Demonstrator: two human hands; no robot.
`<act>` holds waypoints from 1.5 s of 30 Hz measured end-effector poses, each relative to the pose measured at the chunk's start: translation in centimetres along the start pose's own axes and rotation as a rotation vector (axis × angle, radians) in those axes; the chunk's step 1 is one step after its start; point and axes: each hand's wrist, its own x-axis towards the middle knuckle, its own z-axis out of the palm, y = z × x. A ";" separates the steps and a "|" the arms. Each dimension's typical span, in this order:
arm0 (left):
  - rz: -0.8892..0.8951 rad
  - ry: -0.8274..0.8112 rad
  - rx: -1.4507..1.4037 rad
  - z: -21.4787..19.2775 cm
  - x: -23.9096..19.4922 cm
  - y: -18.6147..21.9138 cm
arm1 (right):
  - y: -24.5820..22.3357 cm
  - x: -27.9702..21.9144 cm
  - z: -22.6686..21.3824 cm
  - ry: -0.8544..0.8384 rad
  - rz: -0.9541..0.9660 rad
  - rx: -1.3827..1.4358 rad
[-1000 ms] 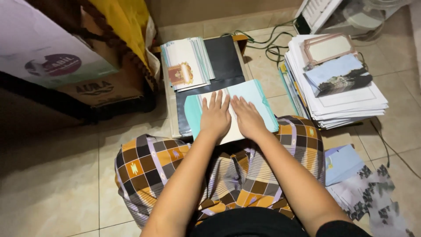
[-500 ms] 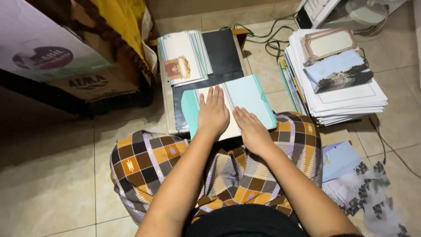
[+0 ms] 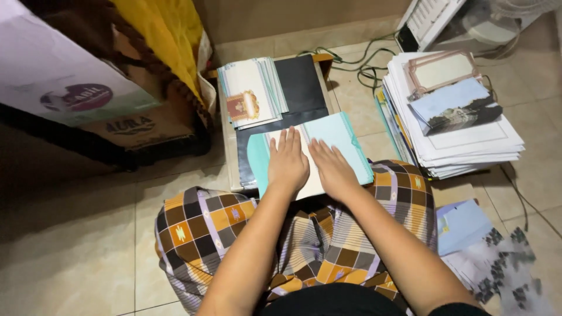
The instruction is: A person sits on the floor and flips through a blue folder, pressing each printed sheet flat with their hands to organize or smooth them.
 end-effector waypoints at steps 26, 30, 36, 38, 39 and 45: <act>0.007 0.133 -0.065 0.8 0.2 -0.6 | -3.3 -4.8 0.4 0.033 0.066 -0.023; -0.007 0.136 -0.090 0.4 -0.1 -0.5 | -4.9 -6.7 -1.6 -0.012 0.248 0.095; -0.004 0.170 -0.252 -1.6 -1.1 -0.1 | -1.8 -4.3 -0.3 -0.054 0.488 0.615; 0.003 0.168 -0.292 -1.8 -1.5 0.0 | -0.9 -3.7 0.4 -0.070 0.525 0.666; -0.012 0.180 -0.284 -1.7 -1.6 0.0 | -0.8 -3.5 0.5 -0.056 0.557 0.785; -0.016 0.186 -0.263 -1.1 -1.1 -0.3 | -1.3 -3.2 -1.0 -0.017 0.543 1.124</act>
